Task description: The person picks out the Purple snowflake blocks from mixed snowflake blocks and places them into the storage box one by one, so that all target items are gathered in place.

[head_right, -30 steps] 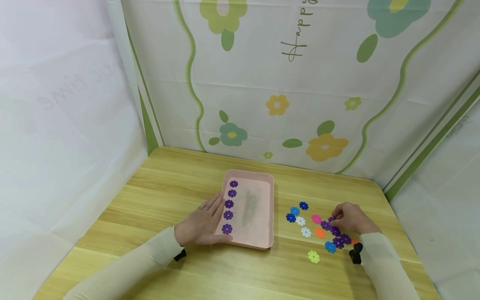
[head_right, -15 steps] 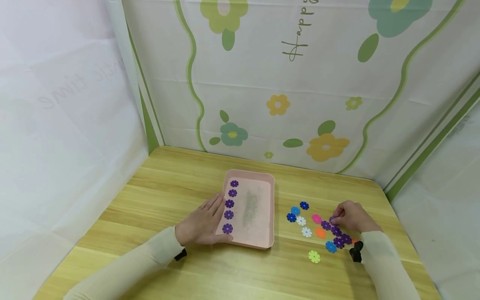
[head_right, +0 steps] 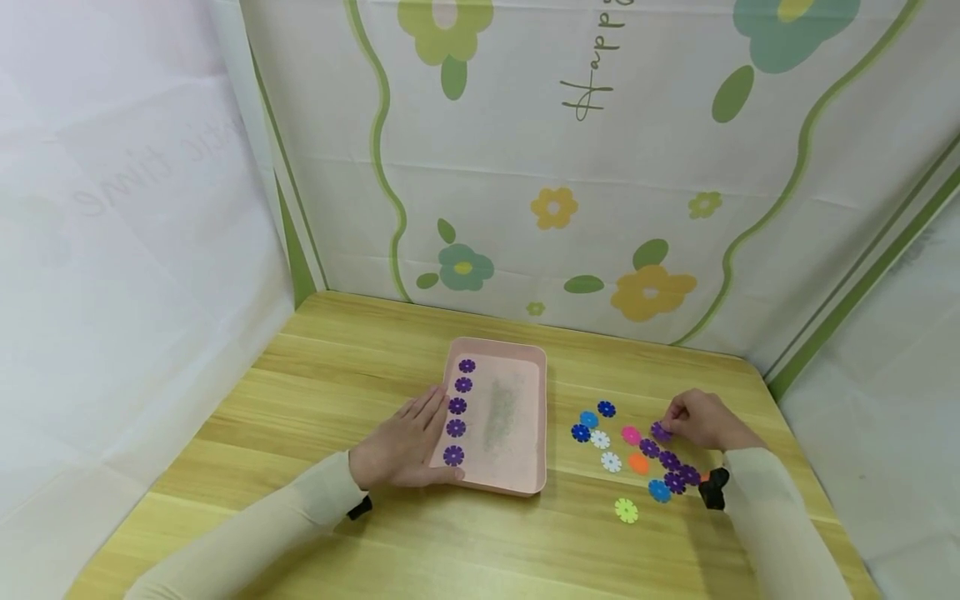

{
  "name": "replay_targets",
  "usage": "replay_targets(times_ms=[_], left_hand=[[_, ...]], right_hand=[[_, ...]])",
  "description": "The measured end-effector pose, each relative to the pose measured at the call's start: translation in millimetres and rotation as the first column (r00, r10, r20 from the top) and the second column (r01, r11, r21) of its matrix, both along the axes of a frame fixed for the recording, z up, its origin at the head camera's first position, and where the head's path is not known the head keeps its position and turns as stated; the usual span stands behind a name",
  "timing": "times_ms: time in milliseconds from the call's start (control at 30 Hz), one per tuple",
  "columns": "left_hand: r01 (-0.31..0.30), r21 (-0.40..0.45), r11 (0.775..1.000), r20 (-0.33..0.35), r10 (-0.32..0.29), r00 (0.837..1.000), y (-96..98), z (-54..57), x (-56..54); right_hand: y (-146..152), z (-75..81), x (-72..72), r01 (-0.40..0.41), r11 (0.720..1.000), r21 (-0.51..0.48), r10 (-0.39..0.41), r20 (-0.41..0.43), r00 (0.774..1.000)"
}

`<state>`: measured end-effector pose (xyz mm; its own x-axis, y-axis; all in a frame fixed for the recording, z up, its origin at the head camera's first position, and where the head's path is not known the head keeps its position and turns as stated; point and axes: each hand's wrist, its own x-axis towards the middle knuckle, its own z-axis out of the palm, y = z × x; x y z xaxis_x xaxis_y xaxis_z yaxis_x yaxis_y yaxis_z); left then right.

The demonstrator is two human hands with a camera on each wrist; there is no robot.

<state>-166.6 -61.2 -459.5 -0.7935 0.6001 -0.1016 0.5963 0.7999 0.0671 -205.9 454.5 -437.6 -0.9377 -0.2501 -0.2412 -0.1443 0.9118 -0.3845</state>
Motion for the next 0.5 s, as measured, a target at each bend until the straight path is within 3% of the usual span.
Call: replay_targets(times_ms=[500], left_hand=[[0.01,0.017,1.0,-0.021,-0.01,1.0,0.1,-0.5,0.7]], right_hand=[[-87,41.9,-38.3,-0.087,0.993,-0.076,0.089,0.021,0.996]])
